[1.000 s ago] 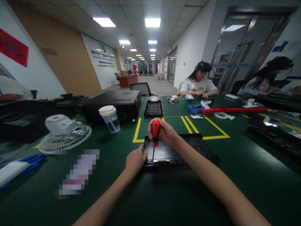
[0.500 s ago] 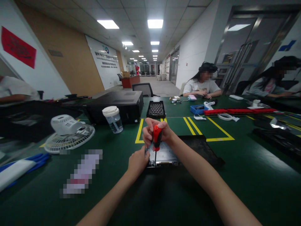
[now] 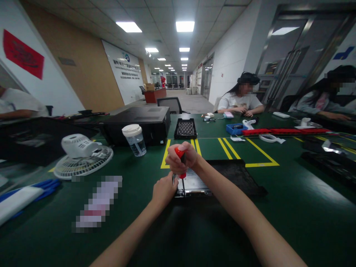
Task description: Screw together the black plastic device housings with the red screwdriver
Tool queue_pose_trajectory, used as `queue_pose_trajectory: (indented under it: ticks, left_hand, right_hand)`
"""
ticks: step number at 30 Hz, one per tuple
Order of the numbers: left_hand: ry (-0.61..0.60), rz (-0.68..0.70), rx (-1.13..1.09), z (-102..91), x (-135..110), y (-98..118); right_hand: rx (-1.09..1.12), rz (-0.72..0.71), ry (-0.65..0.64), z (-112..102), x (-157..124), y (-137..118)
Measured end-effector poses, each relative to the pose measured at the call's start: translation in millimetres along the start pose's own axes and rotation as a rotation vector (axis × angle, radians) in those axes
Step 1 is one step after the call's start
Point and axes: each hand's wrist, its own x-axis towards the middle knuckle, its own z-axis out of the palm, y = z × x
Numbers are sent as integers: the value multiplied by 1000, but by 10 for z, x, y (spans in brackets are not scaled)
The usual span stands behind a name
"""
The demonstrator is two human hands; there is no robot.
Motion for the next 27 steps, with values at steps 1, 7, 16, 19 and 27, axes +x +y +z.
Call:
queue_pose_trajectory:
  ticks: [1,7,16,19,27]
  left_hand:
    - [4,3,-4,0,1,0]
    - [-10,-9,6,-20,1,16]
    - [-21,-22,21,-32,-7,28]
    - [-18,-15,13,-19,-7,18]
    - [-7,-8,0,-21,-14,24]
  right_hand:
    - [-4,-19,6,7,-9,-3]
    - [-54,-51,62,36,-27,32]
    - [-69,-57,110,114,1,77]
    - [-90,-94,113,147,-10,70]
    - [-187,-152,210,221,-60,41]
